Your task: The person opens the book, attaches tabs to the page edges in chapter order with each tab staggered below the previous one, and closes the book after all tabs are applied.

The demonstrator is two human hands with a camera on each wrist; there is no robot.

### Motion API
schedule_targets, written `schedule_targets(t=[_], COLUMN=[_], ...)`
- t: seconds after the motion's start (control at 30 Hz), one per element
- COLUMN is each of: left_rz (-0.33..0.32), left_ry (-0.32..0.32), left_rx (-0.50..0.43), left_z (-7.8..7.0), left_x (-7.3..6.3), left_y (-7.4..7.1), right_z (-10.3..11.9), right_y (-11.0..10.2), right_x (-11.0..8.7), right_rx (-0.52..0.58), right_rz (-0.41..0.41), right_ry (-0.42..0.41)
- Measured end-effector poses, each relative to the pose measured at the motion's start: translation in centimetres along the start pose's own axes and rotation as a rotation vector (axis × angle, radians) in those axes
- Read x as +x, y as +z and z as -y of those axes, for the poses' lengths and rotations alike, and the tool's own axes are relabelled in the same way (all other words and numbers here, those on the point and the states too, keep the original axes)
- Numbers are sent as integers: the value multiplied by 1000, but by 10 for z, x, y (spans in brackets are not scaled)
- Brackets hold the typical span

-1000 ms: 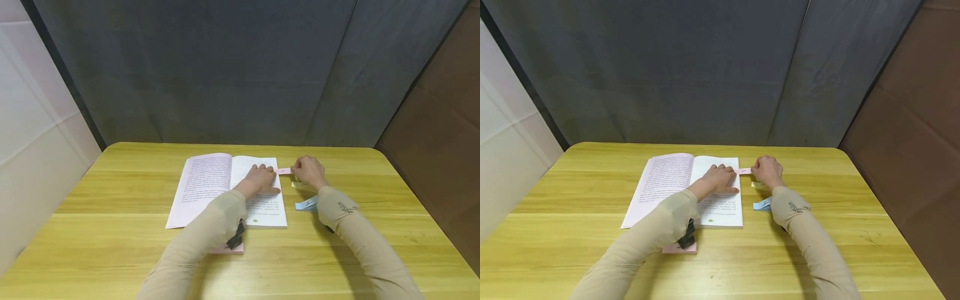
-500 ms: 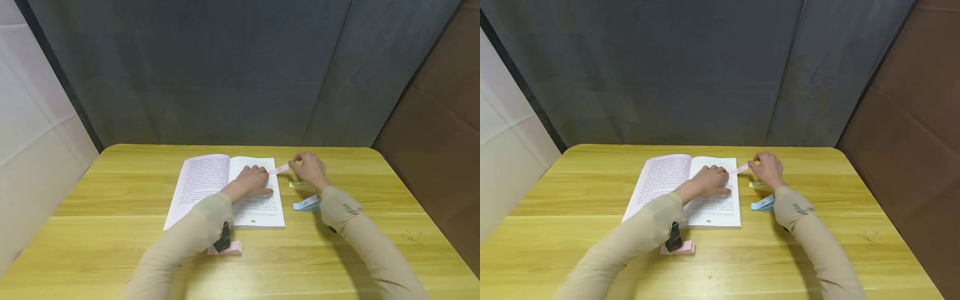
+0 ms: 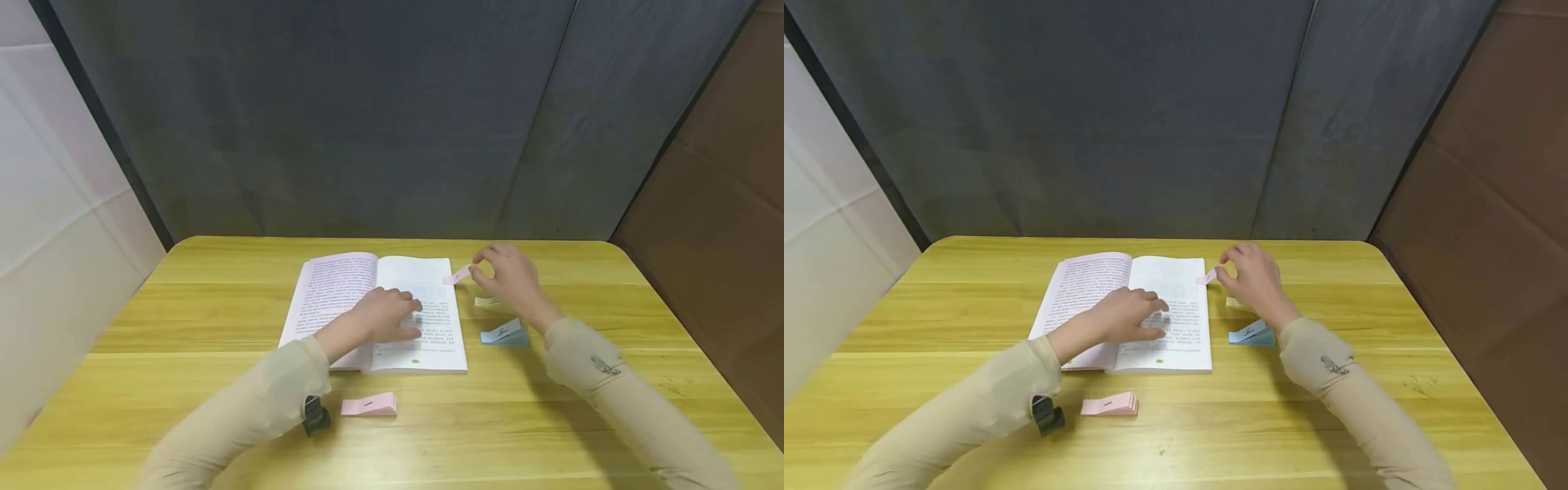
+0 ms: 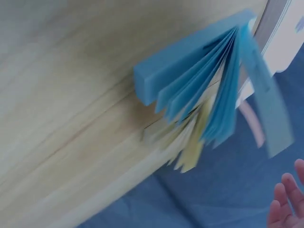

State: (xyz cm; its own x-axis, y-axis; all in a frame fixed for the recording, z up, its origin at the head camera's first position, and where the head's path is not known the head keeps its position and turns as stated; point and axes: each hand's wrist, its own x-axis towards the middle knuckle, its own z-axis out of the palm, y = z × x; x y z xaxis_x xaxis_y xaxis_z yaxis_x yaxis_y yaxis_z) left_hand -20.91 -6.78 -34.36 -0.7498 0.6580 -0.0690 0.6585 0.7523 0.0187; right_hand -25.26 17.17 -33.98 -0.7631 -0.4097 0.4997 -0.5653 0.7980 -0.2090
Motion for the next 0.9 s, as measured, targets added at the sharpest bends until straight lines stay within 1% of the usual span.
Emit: schedule_targets(t=[0.1,0.13,0.2,0.27,0.4,0.5,0.6,0.73,0.9], left_rz=[-18,-18,-28,-34,-44,-56,-70,-79,-136], left_ry=[46,52,59,61,53,51,59,79,116], left_rx=[11,10,15,23,38,50,66,46,5], left_z=[-6,-8,-11,-13,-17,-19,-20,-17,-11], left_x=[-13,-16,-21,-24,-25,-25,-26,-25,-25], left_y=[5,7,10,14,23,27,29,29,31], right_z=[10,13,18,24,35,41,43,41,39], right_y=[0,1,3,5,9,12,16,19,20], right_x=[-8,-11,-17,-25,-41,-52,-59,-65,-69], right_rx=[-41,-43,-44,-35,-48,-63,-71,-75,-51], right_rz=[-44,-45,-20,43,222,324,374,384,352], right_ry=[-185,-234,-311,-371,-458,-487,-492,-482,-481])
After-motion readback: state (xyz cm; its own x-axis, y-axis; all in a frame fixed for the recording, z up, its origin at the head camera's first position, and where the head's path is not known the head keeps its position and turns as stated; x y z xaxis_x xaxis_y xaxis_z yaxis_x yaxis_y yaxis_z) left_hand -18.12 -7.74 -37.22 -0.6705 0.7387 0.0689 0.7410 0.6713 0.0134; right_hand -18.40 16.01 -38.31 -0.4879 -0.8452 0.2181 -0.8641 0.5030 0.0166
